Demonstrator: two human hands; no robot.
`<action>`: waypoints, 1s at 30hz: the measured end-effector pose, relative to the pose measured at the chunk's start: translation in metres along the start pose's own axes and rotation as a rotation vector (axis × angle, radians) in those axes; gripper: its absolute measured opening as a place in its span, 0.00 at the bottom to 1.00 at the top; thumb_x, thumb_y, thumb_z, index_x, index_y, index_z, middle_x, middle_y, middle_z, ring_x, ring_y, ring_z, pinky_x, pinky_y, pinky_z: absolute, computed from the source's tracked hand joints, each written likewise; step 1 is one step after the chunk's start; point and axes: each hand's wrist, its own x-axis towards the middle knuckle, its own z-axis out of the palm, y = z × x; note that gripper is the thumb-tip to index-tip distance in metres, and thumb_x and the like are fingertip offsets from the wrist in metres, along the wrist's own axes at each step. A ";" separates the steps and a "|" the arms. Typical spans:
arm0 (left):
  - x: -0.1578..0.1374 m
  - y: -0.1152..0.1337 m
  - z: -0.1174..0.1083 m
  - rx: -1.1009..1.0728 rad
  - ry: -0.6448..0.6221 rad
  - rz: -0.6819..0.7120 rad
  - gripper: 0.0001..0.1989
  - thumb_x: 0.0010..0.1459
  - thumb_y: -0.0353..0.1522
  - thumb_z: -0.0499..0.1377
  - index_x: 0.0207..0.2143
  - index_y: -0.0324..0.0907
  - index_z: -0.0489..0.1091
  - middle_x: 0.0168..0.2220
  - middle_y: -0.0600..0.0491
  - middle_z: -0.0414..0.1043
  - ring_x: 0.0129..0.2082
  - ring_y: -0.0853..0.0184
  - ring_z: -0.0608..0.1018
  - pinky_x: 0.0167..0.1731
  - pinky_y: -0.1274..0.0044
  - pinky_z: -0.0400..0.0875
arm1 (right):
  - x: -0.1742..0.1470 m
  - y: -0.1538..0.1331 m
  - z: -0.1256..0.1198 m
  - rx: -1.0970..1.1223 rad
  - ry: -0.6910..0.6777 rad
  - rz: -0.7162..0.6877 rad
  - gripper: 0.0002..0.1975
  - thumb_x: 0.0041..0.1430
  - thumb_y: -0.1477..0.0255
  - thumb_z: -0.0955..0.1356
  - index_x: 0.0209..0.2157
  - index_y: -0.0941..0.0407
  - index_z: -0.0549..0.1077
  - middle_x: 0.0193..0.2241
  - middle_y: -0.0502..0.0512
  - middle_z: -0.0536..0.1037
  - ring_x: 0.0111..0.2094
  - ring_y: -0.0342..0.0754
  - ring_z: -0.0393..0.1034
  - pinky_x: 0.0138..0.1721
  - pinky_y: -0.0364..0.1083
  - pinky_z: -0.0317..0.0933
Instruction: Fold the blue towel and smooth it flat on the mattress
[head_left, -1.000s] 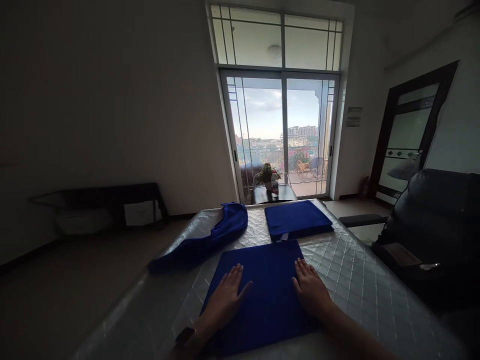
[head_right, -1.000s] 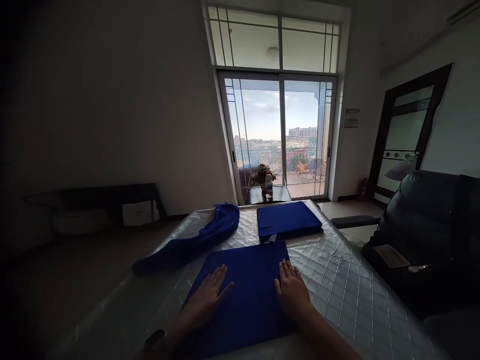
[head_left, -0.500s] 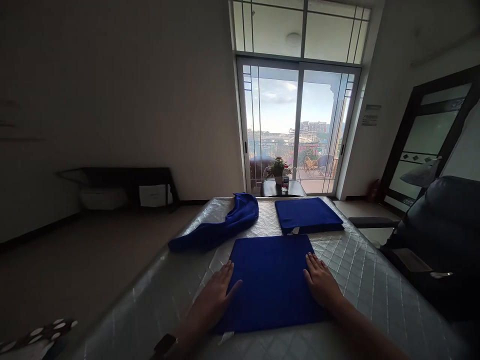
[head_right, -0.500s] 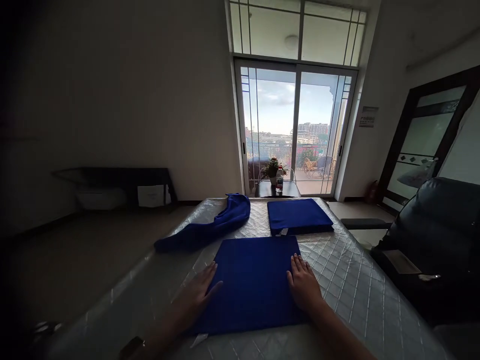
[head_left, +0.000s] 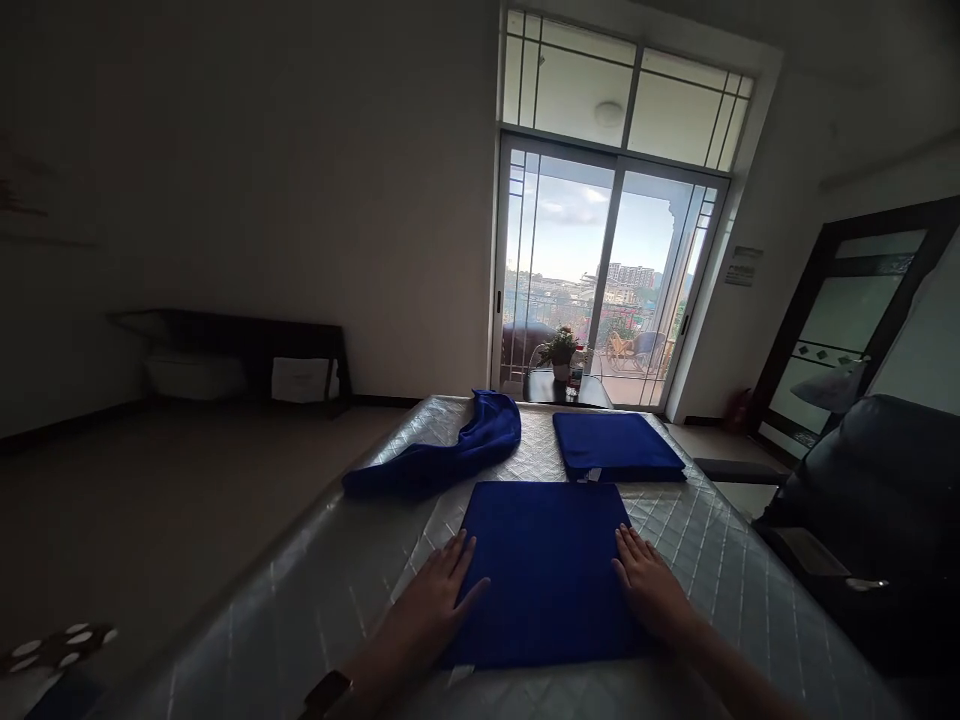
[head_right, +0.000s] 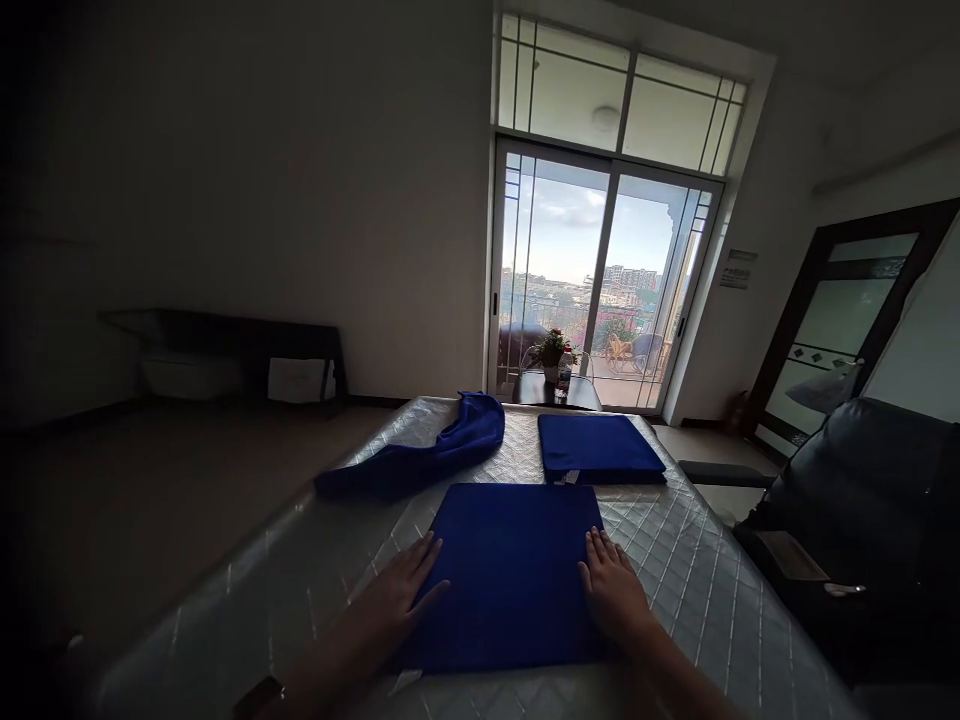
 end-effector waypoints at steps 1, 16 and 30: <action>0.000 -0.001 0.001 -0.004 0.007 -0.002 0.37 0.67 0.54 0.46 0.69 0.40 0.54 0.71 0.42 0.48 0.70 0.54 0.57 0.68 0.59 0.55 | -0.006 -0.002 -0.001 0.009 -0.003 0.008 0.33 0.70 0.59 0.49 0.69 0.62 0.53 0.71 0.60 0.51 0.72 0.51 0.40 0.72 0.54 0.40; 0.004 -0.003 0.008 0.056 0.069 -0.047 0.36 0.66 0.54 0.46 0.66 0.41 0.61 0.69 0.44 0.56 0.69 0.53 0.61 0.68 0.56 0.53 | -0.040 -0.007 0.004 0.183 -0.018 0.047 0.34 0.69 0.56 0.52 0.70 0.57 0.52 0.71 0.54 0.48 0.72 0.51 0.40 0.72 0.57 0.40; 0.038 0.188 0.030 -0.046 -0.130 0.374 0.37 0.68 0.53 0.38 0.69 0.40 0.54 0.70 0.44 0.52 0.70 0.58 0.55 0.70 0.62 0.55 | -0.038 0.001 0.017 0.194 0.026 -0.016 0.33 0.68 0.59 0.53 0.69 0.60 0.55 0.71 0.58 0.52 0.72 0.53 0.43 0.72 0.56 0.43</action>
